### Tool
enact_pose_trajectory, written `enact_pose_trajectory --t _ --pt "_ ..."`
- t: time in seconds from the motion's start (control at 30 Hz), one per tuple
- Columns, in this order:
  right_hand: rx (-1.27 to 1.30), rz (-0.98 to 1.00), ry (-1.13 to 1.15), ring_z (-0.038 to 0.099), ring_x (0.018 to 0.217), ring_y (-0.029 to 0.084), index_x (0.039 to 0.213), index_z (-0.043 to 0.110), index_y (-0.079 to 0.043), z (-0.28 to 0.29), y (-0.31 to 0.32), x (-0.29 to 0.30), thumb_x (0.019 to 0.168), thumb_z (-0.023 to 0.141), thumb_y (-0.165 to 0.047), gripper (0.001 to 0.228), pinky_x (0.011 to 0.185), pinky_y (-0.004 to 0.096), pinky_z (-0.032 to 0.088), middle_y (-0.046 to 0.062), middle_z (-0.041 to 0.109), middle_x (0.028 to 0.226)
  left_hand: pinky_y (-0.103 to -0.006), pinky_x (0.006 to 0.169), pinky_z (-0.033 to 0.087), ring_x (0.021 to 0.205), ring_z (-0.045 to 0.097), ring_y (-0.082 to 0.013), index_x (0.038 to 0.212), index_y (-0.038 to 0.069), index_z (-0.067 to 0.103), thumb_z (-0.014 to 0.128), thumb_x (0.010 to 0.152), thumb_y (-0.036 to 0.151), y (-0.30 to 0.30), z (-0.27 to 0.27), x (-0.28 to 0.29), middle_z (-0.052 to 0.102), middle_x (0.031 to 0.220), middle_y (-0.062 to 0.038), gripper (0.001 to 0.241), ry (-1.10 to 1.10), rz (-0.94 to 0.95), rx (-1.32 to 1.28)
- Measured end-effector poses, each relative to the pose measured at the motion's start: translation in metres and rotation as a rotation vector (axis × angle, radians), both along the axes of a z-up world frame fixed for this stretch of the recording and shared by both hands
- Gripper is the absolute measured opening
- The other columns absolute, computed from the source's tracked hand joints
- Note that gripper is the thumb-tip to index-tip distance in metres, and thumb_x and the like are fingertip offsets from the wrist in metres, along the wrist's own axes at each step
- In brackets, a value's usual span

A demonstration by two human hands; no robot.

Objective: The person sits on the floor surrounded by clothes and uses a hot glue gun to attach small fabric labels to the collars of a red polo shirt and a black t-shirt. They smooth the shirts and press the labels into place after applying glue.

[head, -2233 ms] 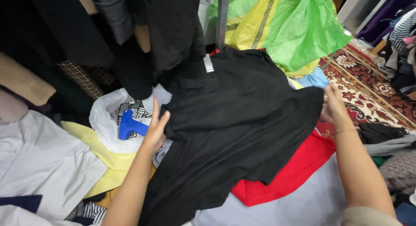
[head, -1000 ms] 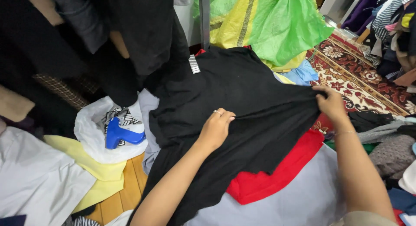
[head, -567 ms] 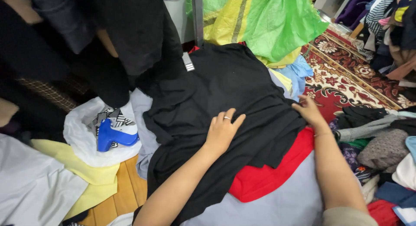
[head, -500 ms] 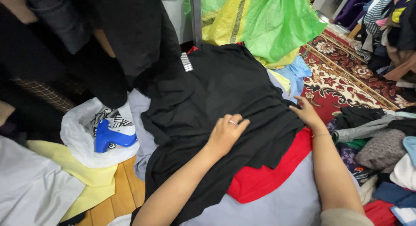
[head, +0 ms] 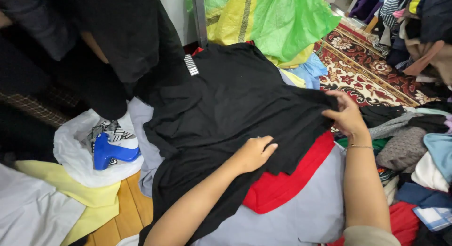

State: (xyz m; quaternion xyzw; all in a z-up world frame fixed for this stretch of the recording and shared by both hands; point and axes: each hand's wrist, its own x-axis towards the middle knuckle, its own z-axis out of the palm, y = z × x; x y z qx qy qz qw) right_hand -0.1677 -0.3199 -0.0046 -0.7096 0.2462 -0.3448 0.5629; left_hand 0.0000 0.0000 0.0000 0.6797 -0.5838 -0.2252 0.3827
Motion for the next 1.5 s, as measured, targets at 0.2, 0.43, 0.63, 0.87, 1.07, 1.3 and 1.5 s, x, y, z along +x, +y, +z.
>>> enact_pose_trajectory --t 0.2,0.43,0.63,0.87,1.07,1.3,1.5 --pt "-0.053 -0.145 -0.076 0.064 0.105 0.013 0.133 0.060 -0.016 0.007 -0.018 0.002 0.086 0.083 -0.006 0.052 0.085 0.026 0.060 0.004 0.065 0.125 -0.0521 0.104 0.052 0.129 0.057 -0.0421 0.145 0.013 0.047 0.052 0.103 0.025 -0.002 0.029 -0.030 0.059 0.138 -0.026 0.044 0.267 -0.067 0.140" --pt "0.054 -0.267 0.615 0.065 0.108 0.032 0.142 0.057 -0.021 -0.005 0.023 -0.011 0.078 0.090 -0.048 0.077 0.087 0.048 0.054 0.023 0.065 0.123 -0.0358 0.061 0.048 0.080 0.058 -0.0253 0.110 0.020 0.064 0.062 0.096 0.013 -0.001 -0.009 -0.047 0.052 0.088 -0.006 0.016 -0.882 -0.011 -0.621" --pt "0.098 -0.100 0.359 0.066 0.081 0.017 0.137 0.063 -0.016 -0.005 0.014 -0.046 0.080 0.087 -0.022 0.063 0.065 0.029 0.057 0.013 0.069 0.097 -0.0428 0.072 0.059 0.091 0.066 -0.0341 0.135 0.006 0.057 0.067 0.079 0.055 -0.006 -0.028 -0.047 0.061 0.105 -0.019 0.075 -0.722 -0.067 -0.183" --pt "0.032 -0.111 0.053 0.067 0.073 0.013 0.148 0.050 -0.023 0.007 0.008 -0.050 0.096 0.067 -0.001 0.059 0.052 0.025 0.057 0.007 0.069 0.097 -0.0393 0.082 0.060 0.098 0.071 -0.0329 0.117 0.011 0.065 0.052 0.101 0.024 -0.018 0.024 -0.093 0.068 0.100 -0.013 0.024 -0.363 -0.182 -0.294" --pt "-0.292 -0.141 0.547 0.067 0.093 0.026 0.120 0.076 -0.030 0.009 -0.020 -0.062 0.091 0.073 -0.008 0.037 0.078 0.037 0.053 0.013 0.074 0.101 -0.0481 0.096 0.057 0.108 0.068 -0.0394 0.148 0.011 0.041 0.051 0.102 0.034 -0.020 0.038 -0.142 0.066 0.115 -0.023 0.052 0.198 -0.363 -0.001" --pt "-0.110 -0.169 0.594 0.058 0.124 0.040 0.147 0.058 -0.028 -0.019 -0.014 -0.092 0.080 0.085 -0.028 0.072 0.104 0.043 0.047 0.029 0.048 0.150 -0.0522 0.093 0.056 0.119 0.063 -0.0423 0.147 0.012 0.044 0.068 0.070 0.068 0.014 0.040 -0.110 0.058 0.131 -0.024 0.098 -0.571 -0.395 0.343" --pt "0.292 0.159 0.132 0.073 0.064 0.017 0.140 0.058 -0.018 0.016 0.037 -0.107 0.086 0.065 0.004 0.059 0.043 0.022 0.057 0.002 0.066 0.073 -0.0436 0.075 0.062 0.089 0.073 -0.0345 0.116 0.008 0.059 0.050 0.100 0.018 0.013 -0.018 -0.113 0.066 0.102 -0.017 0.022 -0.616 -0.333 0.062"
